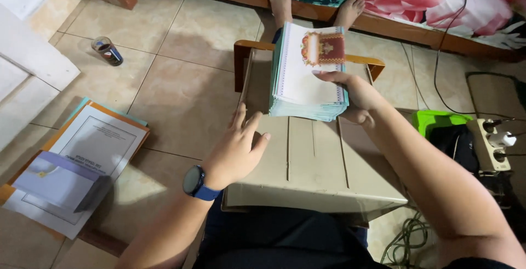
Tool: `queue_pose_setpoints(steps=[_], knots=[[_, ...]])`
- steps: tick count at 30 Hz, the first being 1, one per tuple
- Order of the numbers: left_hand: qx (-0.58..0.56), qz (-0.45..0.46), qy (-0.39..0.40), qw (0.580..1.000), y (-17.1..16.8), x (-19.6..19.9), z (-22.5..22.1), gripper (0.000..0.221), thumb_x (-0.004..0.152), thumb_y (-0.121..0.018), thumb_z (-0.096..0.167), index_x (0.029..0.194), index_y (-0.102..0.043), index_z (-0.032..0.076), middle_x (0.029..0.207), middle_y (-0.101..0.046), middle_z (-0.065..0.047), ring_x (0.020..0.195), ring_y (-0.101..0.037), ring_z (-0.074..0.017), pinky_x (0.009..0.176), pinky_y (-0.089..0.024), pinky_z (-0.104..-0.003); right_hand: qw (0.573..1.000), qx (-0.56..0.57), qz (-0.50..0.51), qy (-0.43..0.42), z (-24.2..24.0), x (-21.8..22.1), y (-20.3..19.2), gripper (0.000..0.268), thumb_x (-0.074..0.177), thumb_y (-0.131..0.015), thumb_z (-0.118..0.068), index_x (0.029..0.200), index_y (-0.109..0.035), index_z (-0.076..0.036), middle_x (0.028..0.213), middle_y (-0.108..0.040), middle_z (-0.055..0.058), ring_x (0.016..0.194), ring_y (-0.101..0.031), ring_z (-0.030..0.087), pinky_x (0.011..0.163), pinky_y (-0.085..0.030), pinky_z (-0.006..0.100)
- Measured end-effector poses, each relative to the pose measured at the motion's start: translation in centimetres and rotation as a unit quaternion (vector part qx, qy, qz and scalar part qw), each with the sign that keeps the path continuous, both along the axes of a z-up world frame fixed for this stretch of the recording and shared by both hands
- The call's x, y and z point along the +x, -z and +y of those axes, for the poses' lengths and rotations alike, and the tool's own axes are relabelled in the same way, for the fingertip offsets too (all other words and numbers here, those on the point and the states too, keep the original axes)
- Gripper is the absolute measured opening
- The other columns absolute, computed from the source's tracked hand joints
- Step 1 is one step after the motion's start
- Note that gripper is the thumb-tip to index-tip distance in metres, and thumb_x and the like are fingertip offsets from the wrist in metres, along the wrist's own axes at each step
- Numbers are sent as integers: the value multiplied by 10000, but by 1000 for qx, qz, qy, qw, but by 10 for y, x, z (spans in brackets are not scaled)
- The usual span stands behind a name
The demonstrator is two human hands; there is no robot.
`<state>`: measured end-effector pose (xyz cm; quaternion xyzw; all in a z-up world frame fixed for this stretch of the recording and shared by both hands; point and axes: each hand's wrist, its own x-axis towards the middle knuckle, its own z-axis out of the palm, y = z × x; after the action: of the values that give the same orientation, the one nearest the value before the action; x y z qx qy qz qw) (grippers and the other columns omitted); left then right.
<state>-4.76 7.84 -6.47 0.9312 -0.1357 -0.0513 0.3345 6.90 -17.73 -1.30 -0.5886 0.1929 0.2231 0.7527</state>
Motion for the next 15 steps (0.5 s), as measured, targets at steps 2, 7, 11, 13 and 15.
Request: queue_pose_setpoints(steps=[2, 7, 11, 13, 15], knots=[[-7, 10, 2, 1000, -13, 0, -2, 572, 1036, -479, 385, 1457, -470, -2, 1554, -253, -403, 1392, -371, -573, 1039, -454, -614, 1000, -5, 5, -19, -4, 14, 7, 520, 851, -730, -214, 1291, -591, 25, 1144, -707, 145, 1018, -718, 302, 956, -526, 542], [-13, 2, 3, 1000, -11, -2, -4, 592, 1031, -490, 377, 1456, -451, -32, 1560, -220, -425, 1380, -351, -614, 1004, -484, -619, 997, -13, 13, -75, -10, 54, 39, 612, 826, -742, -260, 1342, -571, 21, 1220, -697, 145, 1103, -703, 318, 998, -495, 570], [-37, -34, 5, 999, -5, -1, -2, 515, 1010, -533, 330, 1387, -466, -14, 1569, -175, -420, 1346, -382, -620, 942, -538, -613, 993, -40, 2, -108, -7, 72, 44, 651, 815, -751, -279, 1370, -561, 4, 1253, -687, 158, 1158, -681, 330, 1038, -465, 572], [-30, -49, 9, 998, -3, -3, -3, 476, 1004, -554, 340, 1351, -469, 24, 1573, -176, -399, 1333, -415, -599, 910, -569, -587, 993, -36, 2, -108, -4, 71, 39, 659, 809, -749, -263, 1380, -555, 2, 1259, -688, 153, 1171, -681, 332, 1051, -465, 565], [-15, -80, 6, 997, -10, -5, -3, 417, 995, -580, 315, 1270, -462, 25, 1550, -221, -426, 1316, -452, -589, 918, -555, -627, 991, -61, 30, -117, 2, 72, 27, 691, 795, -782, -237, 1406, -537, -28, 1219, -712, 153, 1094, -715, 350, 996, -527, 539]])
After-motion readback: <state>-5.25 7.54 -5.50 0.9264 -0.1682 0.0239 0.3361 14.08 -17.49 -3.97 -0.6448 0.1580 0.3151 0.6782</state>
